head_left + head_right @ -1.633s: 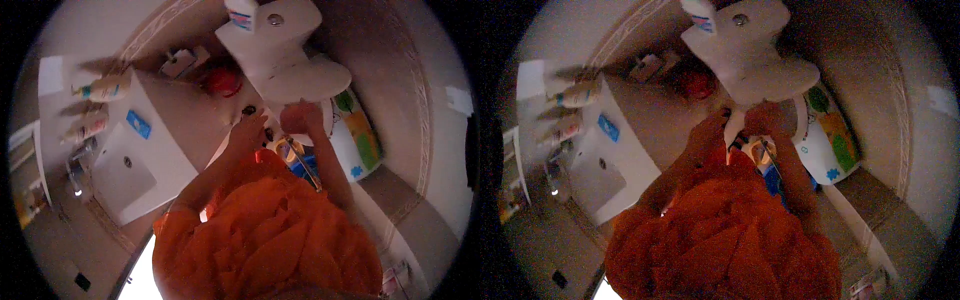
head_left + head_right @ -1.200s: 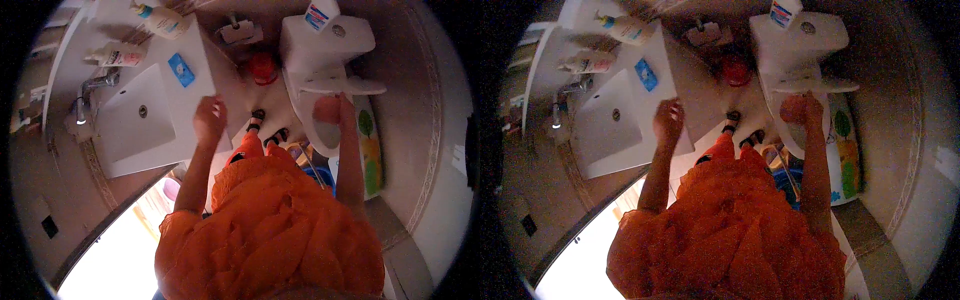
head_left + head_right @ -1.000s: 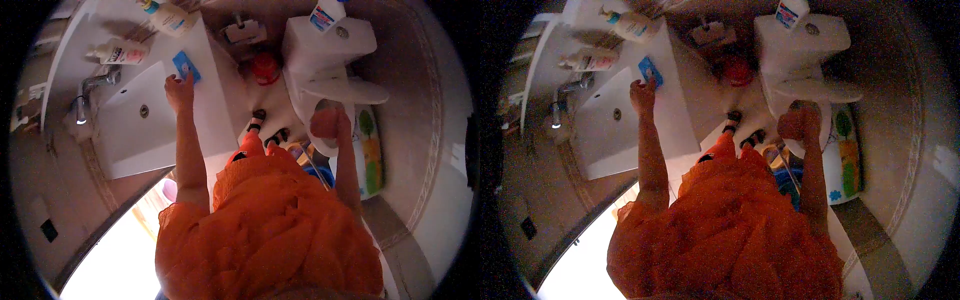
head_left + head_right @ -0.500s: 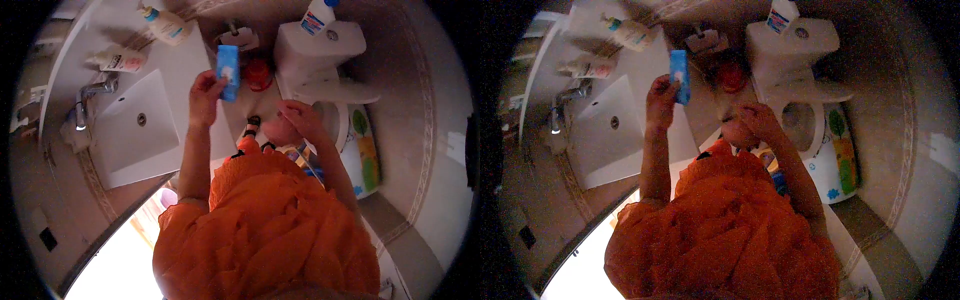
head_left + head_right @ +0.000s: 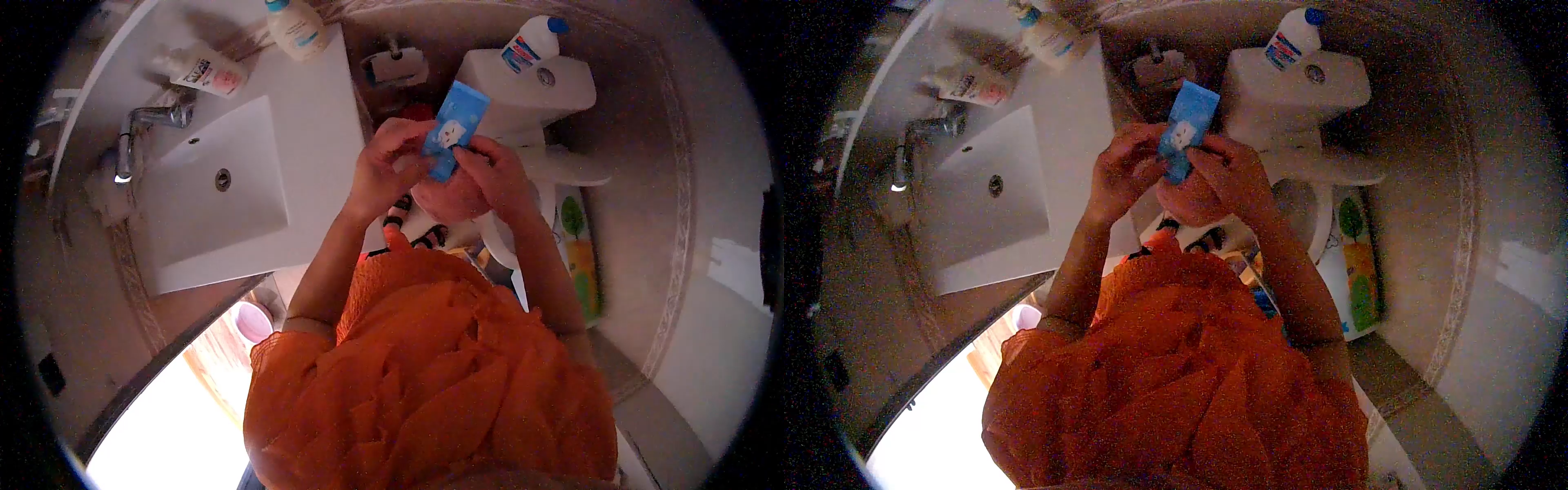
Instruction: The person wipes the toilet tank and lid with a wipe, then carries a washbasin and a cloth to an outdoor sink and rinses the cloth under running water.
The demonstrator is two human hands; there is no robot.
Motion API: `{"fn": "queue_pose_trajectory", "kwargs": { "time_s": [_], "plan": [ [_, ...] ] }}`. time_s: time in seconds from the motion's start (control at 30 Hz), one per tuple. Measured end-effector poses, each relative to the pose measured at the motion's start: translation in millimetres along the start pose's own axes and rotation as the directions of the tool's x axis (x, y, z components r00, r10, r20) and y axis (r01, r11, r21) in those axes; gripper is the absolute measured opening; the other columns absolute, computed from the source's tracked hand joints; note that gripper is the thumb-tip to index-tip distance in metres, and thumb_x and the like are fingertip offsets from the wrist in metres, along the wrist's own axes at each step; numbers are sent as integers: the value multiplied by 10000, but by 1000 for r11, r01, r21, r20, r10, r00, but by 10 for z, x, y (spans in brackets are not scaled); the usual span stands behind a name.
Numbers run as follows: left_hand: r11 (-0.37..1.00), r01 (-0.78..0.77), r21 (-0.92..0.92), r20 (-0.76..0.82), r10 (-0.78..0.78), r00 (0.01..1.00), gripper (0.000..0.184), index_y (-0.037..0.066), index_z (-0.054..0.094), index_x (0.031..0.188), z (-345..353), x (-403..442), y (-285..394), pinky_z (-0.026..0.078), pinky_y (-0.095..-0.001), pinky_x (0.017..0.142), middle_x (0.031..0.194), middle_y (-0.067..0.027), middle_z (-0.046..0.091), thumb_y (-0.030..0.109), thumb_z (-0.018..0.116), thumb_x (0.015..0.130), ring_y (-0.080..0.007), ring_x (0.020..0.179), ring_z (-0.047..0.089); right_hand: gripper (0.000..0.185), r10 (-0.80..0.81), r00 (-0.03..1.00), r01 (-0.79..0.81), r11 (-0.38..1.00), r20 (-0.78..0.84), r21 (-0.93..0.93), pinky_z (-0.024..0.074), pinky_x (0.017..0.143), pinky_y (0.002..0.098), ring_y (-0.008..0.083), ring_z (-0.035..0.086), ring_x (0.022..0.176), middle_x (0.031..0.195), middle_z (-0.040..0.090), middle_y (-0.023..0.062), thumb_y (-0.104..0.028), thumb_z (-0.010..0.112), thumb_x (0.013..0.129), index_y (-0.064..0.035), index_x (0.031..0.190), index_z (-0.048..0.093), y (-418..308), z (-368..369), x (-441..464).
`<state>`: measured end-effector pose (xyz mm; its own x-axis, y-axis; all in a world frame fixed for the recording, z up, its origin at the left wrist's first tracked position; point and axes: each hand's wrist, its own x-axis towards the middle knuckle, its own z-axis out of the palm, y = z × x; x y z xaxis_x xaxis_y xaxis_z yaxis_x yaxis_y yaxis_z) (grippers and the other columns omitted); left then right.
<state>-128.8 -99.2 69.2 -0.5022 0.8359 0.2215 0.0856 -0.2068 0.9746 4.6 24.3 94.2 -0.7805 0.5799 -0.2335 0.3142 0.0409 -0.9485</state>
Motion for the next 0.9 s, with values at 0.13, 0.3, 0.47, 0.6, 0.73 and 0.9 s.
{"fn": "queue_pose_trajectory", "kwargs": {
  "time_s": [0.13,0.3,0.47,0.6,0.73,0.9],
  "plan": [
    [976,-19,217,137,-11,991,446,74,571,1105,-106,28,80,482,-262,758,969,-53,544,-27,678,683,-153,901,543,290,76,992,-78,997,99,15,456,723,298,151,586,772,853,641,82,-242,621,755,-35,959,622,-69,-50,-42],
    [978,81,192,97,-102,990,359,64,611,1029,-35,27,185,476,-278,677,855,-56,551,31,679,679,-171,803,560,358,76,977,-57,994,197,-97,459,729,292,135,581,768,867,640,63,-243,676,695,-35,979,614,-53,-116,-88],
    [794,-189,579,182,100,978,257,82,642,938,11,-15,114,470,-317,666,847,-77,561,86,669,682,-241,796,563,389,155,970,-113,969,188,-219,459,717,273,115,582,748,850,640,65,-231,693,665,-31,988,607,-203,-149,-165],
    [740,-381,555,273,270,923,199,77,645,876,-7,-28,-72,470,-335,673,842,-78,563,83,662,677,-253,809,561,375,240,957,-198,951,162,-239,455,721,264,118,585,754,841,641,65,-229,693,665,-47,983,612,-174,-123,-175],
    [800,-345,492,282,229,932,252,76,629,917,-37,0,-98,468,-337,701,889,-82,554,70,674,669,-267,831,554,352,248,944,-229,967,217,-107,457,727,254,109,578,768,865,637,59,-170,675,681,-18,991,602,101,-112,-156],
    [891,-221,397,267,118,956,387,81,587,1030,-17,52,-26,453,-322,773,998,-90,518,67,697,660,-263,911,528,314,237,940,-240,971,246,-18,461,732,249,98,569,779,887,629,58,-89,638,702,11,996,592,227,-109,-148]
  ]
}}
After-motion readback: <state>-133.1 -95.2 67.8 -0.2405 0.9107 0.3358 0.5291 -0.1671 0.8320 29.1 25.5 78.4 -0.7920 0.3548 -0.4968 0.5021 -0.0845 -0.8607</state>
